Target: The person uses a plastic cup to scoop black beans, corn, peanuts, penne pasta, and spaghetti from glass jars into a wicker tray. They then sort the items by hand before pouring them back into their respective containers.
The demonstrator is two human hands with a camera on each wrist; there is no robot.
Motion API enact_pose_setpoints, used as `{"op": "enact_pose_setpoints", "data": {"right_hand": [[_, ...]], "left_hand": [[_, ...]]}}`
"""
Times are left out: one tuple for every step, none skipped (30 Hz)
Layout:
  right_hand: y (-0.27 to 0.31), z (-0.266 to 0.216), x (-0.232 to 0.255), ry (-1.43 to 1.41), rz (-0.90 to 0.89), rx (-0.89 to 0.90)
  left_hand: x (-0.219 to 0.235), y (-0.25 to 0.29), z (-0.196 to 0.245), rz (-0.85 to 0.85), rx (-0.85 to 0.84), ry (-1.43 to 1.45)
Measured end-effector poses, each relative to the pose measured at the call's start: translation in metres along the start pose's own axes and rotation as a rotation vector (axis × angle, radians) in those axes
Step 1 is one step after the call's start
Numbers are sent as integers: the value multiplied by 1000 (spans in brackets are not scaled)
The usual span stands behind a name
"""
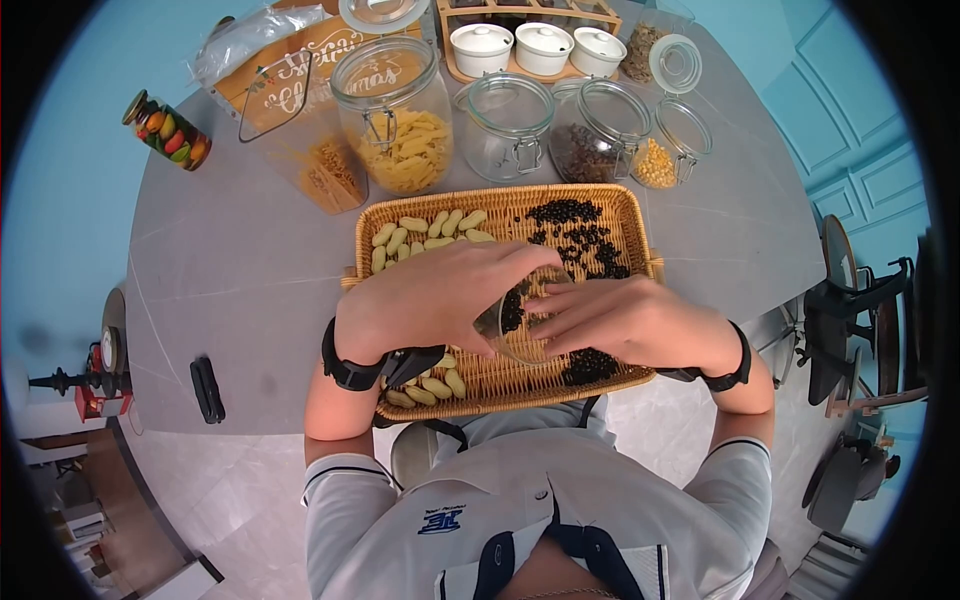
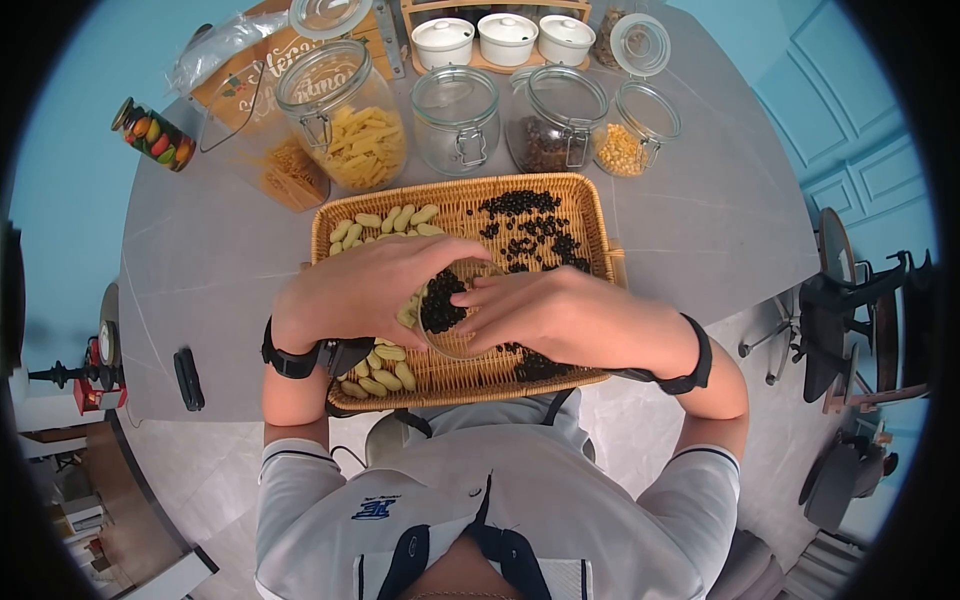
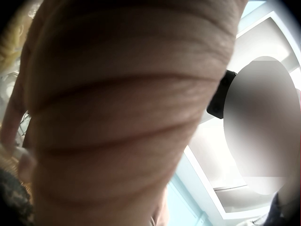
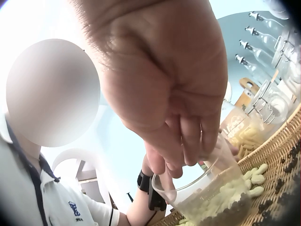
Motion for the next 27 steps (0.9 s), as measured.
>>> {"op": "enact_pose_setpoints", "data": {"right_hand": [[5, 7, 8, -29, 58, -64], [11, 15, 17, -58, 115, -128], [17, 23, 26, -87, 171, -192], [23, 34, 36, -13, 223, -311], [28, 48, 41, 92, 194, -364], [34, 62, 41, 198, 165, -417], [39, 72, 35, 273, 122, -434], [44, 82, 27, 347, 78, -450], [46, 89, 21, 422, 33, -465], [47, 93, 14, 470, -26, -487], [50, 94, 4, 518, -86, -508], [52, 95, -5, 563, -147, -530], [49, 89, -7, 624, -119, -464], [48, 89, -9, 617, -132, -467], [49, 88, -11, 608, -144, -474], [49, 88, -13, 602, -155, -481], [50, 87, -14, 572, -168, -493], [49, 86, -14, 544, -183, -502], [49, 86, -14, 515, -198, -511], [50, 87, -14, 480, -192, -513], [53, 89, -14, 444, -185, -516], [55, 91, -15, 409, -178, -519], [55, 94, -16, 385, -182, -518], [55, 98, -17, 362, -186, -518], [56, 100, -18, 338, -190, -517], [56, 101, -17, 321, -175, -507], [56, 101, -17, 304, -161, -497]], "left_hand": [[0, 1, 1, 4, -10, -7], [0, 1, 1, 4, -1, 7], [1, 1, 1, 5, 7, 21], [1, 1, 0, 4, 14, 34], [0, 1, 0, 1, 19, 30], [0, 1, -1, -2, 23, 25], [0, 1, -1, -5, 28, 20], [0, 1, 0, -5, 28, 20], [0, 1, 0, -5, 28, 20], [1, 1, 0, -3, 30, 18], [1, 1, 1, -3, 32, 17], [2, 1, 1, -4, 34, 20], [2, 1, 1, -7, 36, 22], [2, 1, 1, -2, 35, 16], [1, 1, 1, 0, 33, 11], [1, 0, 0, 3, 29, 5], [0, 0, 0, -3, 35, 8], [0, 0, 0, -8, 43, 11], [0, 0, 0, -11, 51, 15], [0, 0, 0, -6, 44, 15], [0, 0, 0, -1, 36, 14], [0, 0, 0, 3, 28, 14], [0, 0, 0, 7, 23, 9], [0, 0, 0, 11, 18, 4], [1, 1, 0, 14, 13, 0], [1, 1, 0, 14, 12, 0], [1, 1, 0, 14, 11, 0]]}}
Point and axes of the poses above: each hand's wrist, its own y-axis away from the middle knuckle, its own x-axis out of the back of the hand, z = x × y, the point moved 7 cm from there along -y, towards the middle knuckle, and after that the axes turned 4 degrees about -z, right-handed, at the moved point
